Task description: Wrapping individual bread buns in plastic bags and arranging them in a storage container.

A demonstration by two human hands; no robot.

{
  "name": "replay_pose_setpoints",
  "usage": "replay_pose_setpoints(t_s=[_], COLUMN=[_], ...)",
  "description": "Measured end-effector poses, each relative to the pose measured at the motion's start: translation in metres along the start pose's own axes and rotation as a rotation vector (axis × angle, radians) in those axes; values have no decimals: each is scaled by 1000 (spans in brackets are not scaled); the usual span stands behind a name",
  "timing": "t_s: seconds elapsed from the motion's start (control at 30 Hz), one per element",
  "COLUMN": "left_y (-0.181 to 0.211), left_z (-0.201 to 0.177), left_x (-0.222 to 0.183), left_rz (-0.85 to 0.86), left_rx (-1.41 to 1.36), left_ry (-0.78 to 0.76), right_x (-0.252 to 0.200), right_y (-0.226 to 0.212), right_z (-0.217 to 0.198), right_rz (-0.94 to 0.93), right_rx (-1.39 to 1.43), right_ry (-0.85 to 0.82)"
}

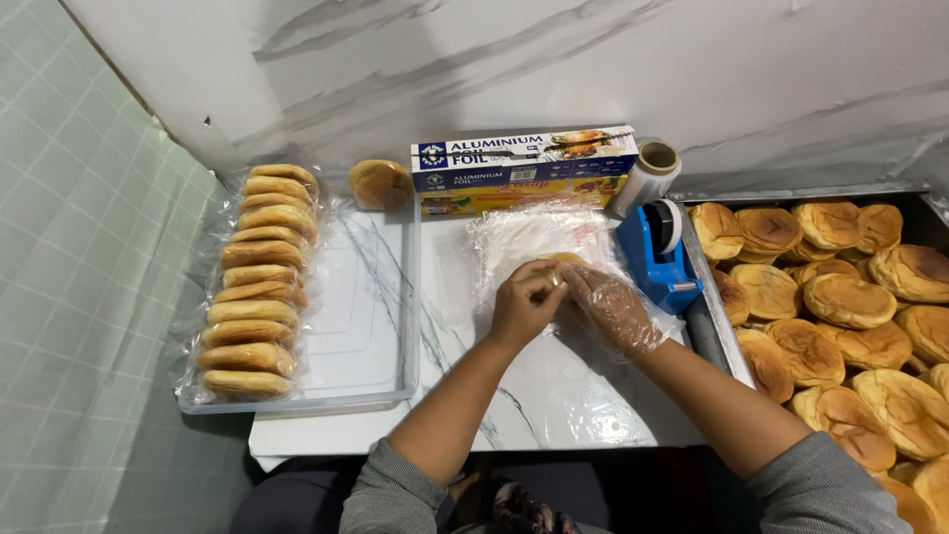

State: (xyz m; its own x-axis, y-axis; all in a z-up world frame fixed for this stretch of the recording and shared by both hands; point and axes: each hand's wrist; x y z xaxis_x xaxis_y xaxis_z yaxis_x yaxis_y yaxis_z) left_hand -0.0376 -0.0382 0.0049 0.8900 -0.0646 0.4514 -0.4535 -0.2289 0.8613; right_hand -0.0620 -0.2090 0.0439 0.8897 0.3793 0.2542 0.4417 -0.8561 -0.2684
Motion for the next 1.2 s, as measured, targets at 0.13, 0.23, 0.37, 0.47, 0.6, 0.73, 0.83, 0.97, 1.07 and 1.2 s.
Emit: replay_pose_setpoints(t_s=[0.13, 0.23, 0.37, 0.47, 0.6, 0.73, 0.83, 0.97, 1.07, 1.2], left_y=[31, 21, 10, -16, -26, -27, -20, -15, -6, -10], left_z=[-5, -5, -7, 2, 2, -3, -6, -8, -11, -10], left_x=[-8, -6, 1, 0, 5, 9, 7, 9, 10, 14], left_rz=[241, 235, 168, -110, -383, -434, -470, -501, -536, -595], left_rx=[-48, -45, -139, -425, -506, -492, -539, -555, -608, -739], left_ry=[-52, -7, 48, -167, -278, -295, -303, -316, -291, -181], right_x=[1, 1, 0, 2, 3, -1, -1, -4, -3, -2], right_y=[-24, 58, -1, -20, -24, -27, -4, 31, 29, 65], right_z=[-25, 36, -20, -29, -31, -43, -25, -10, -13, 22], right_rz=[415, 49, 128, 409, 429, 325, 373, 345, 395, 246], right_rx=[508, 7, 938, 1347, 1361, 1223, 1159, 1166, 1228, 740], right_ry=[140, 406, 485, 350, 287, 308, 418, 525, 672, 486])
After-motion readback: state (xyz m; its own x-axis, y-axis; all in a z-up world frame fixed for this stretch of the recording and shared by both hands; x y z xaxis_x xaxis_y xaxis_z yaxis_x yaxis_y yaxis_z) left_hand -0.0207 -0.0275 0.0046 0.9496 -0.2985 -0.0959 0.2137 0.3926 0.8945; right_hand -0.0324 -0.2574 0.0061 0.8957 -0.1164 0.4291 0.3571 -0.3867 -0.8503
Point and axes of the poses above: each hand's wrist, its own x-axis towards the middle knuckle, its own z-axis out of the palm, y = z × x, and after that the axes turned 4 degrees about -z, right-handed
